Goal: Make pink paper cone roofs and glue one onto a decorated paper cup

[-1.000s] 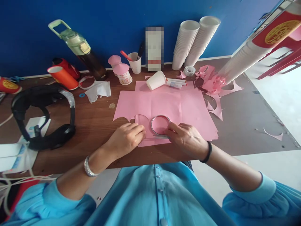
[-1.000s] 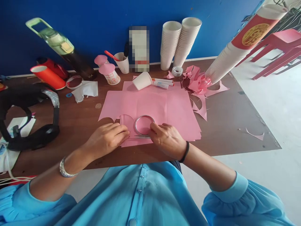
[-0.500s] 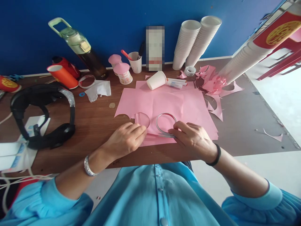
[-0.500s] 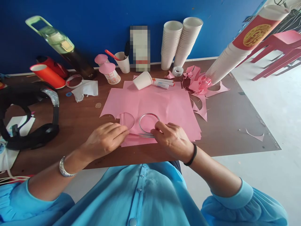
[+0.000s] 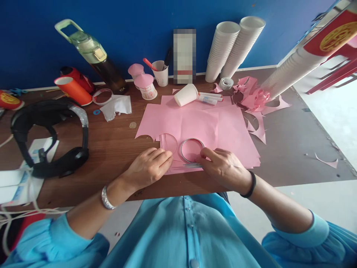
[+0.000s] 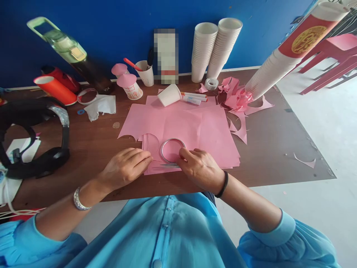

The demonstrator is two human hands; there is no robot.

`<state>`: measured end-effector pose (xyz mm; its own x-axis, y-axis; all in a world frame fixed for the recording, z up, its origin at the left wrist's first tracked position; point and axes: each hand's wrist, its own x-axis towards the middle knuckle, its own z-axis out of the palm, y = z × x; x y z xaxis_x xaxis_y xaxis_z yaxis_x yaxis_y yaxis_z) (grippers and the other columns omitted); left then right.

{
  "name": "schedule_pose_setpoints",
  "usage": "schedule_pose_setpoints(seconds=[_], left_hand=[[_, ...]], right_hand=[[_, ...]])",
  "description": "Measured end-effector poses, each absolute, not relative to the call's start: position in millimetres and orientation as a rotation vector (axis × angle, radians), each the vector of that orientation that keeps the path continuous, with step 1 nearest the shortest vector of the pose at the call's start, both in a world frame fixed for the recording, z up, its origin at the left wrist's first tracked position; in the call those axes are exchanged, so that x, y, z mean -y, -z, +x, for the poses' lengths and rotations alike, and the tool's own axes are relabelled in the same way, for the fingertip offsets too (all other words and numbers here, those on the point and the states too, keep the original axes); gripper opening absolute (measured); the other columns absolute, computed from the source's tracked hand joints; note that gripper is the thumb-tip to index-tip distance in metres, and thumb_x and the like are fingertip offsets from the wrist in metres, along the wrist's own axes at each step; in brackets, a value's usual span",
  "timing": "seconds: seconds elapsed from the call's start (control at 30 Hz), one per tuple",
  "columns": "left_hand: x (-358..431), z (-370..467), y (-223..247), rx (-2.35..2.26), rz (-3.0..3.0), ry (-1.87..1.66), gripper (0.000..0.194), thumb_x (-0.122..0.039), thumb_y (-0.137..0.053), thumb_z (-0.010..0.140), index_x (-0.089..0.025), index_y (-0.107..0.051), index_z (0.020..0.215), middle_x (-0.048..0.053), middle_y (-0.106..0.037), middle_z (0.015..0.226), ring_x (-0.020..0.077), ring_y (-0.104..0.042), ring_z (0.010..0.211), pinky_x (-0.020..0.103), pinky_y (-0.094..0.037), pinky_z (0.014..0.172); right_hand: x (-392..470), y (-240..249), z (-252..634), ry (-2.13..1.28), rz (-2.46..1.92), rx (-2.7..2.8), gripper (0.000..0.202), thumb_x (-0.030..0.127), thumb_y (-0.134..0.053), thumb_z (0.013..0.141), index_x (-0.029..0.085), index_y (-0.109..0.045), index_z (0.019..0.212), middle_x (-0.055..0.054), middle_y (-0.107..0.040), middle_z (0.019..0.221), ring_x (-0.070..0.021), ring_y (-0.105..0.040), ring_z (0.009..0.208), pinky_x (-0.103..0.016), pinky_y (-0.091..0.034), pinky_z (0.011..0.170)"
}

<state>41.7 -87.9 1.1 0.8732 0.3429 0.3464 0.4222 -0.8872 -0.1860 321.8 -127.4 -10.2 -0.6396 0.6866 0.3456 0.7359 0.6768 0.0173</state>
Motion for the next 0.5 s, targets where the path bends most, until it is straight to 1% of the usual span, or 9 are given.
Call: schedule_pose_setpoints(seconds=[0.13,0.37,0.5], left_hand=[[88.3,41.7,2.1,0.583,-2.780,0.490,0.016,-0.003,-0.058,0.095,-0.015,-0.067,0.089,0.006,-0.073,0.092,0.0173,-0.063,0.078,0.033,-0.049,0.071],[88.5,41.6,5.0,0.591,-2.789,0.488,0.016,-0.005,-0.057,0.097,-0.016,-0.063,0.087,0.005,-0.073,0.089,0.0168,-0.064,0.077,0.033,-0.050,0.071],[88.7,39.3,5.6,0.603,-2.806,0.474,0.013,-0.005,-0.058,0.096,-0.015,-0.064,0.091,0.005,-0.073,0.092,0.0174,-0.066,0.079,0.034,-0.052,0.072]], right_hand=[[126.3,9.7,321.0,0.199,-1.103,2.578,0.028,0.008,-0.049,0.101,0.018,-0.066,0.081,-0.002,-0.067,0.085,-0.0112,-0.042,0.058,-0.030,-0.030,0.058],[124.9,10.3,317.0,0.219,-1.087,2.571,0.032,0.007,-0.049,0.100,0.019,-0.064,0.075,-0.001,-0.060,0.074,-0.0130,-0.040,0.057,-0.031,-0.029,0.057],[124.1,5.6,317.1,0.268,-1.052,2.587,0.031,0.005,-0.049,0.099,0.018,-0.067,0.077,-0.002,-0.064,0.076,-0.0128,-0.041,0.055,-0.031,-0.031,0.055]])
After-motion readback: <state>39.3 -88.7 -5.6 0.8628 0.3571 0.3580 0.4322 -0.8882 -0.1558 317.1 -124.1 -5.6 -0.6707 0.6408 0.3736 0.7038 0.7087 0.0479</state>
